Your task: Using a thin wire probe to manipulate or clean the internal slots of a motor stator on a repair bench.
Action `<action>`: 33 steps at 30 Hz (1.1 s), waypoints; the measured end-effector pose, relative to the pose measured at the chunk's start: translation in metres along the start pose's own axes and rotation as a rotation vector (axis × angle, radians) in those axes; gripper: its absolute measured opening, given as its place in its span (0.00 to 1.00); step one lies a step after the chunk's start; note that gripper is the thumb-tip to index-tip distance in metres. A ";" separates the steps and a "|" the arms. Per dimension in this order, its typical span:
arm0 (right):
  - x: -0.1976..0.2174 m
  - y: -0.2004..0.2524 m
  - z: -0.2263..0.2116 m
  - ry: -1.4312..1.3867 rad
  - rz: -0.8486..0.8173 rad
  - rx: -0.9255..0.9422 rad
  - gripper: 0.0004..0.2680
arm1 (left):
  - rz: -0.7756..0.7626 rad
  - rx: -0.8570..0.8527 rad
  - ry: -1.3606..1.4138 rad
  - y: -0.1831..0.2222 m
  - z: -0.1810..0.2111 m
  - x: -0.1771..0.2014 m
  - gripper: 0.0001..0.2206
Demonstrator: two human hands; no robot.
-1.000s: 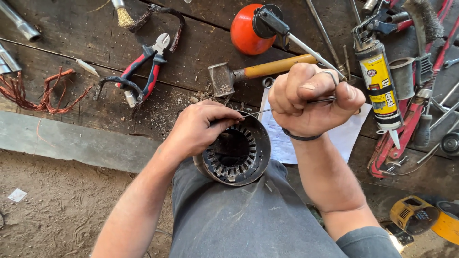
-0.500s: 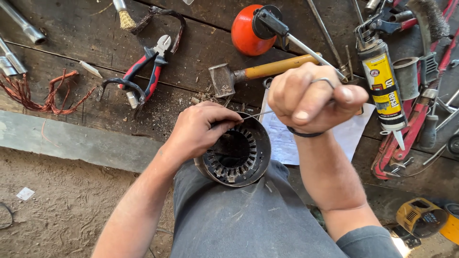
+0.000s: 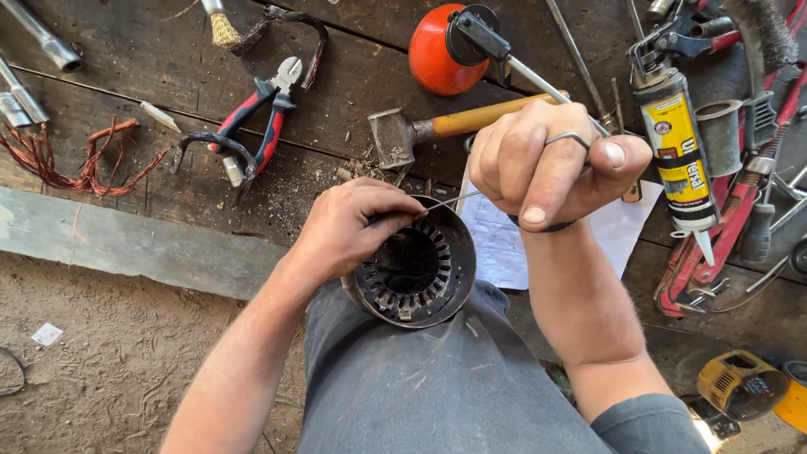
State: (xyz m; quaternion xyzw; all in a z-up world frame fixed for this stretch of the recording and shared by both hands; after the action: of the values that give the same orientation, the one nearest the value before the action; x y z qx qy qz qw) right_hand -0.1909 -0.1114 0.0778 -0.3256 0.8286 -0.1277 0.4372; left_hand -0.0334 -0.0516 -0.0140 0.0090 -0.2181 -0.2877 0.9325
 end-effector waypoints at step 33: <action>0.000 -0.009 0.008 0.004 -0.077 -0.054 0.19 | 0.026 -0.015 -0.030 0.000 0.007 0.004 0.05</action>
State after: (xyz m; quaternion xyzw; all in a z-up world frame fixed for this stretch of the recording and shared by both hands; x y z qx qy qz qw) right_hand -0.1800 -0.1178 0.0778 -0.3686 0.8194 -0.1226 0.4215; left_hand -0.0334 -0.0526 -0.0057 -0.0049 -0.2302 -0.2773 0.9328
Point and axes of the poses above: each hand's wrist, its own y-axis away from the middle knuckle, its own x-axis out of the back of the hand, z = x × y, the point moved 7 cm from there along -y, towards the middle knuckle
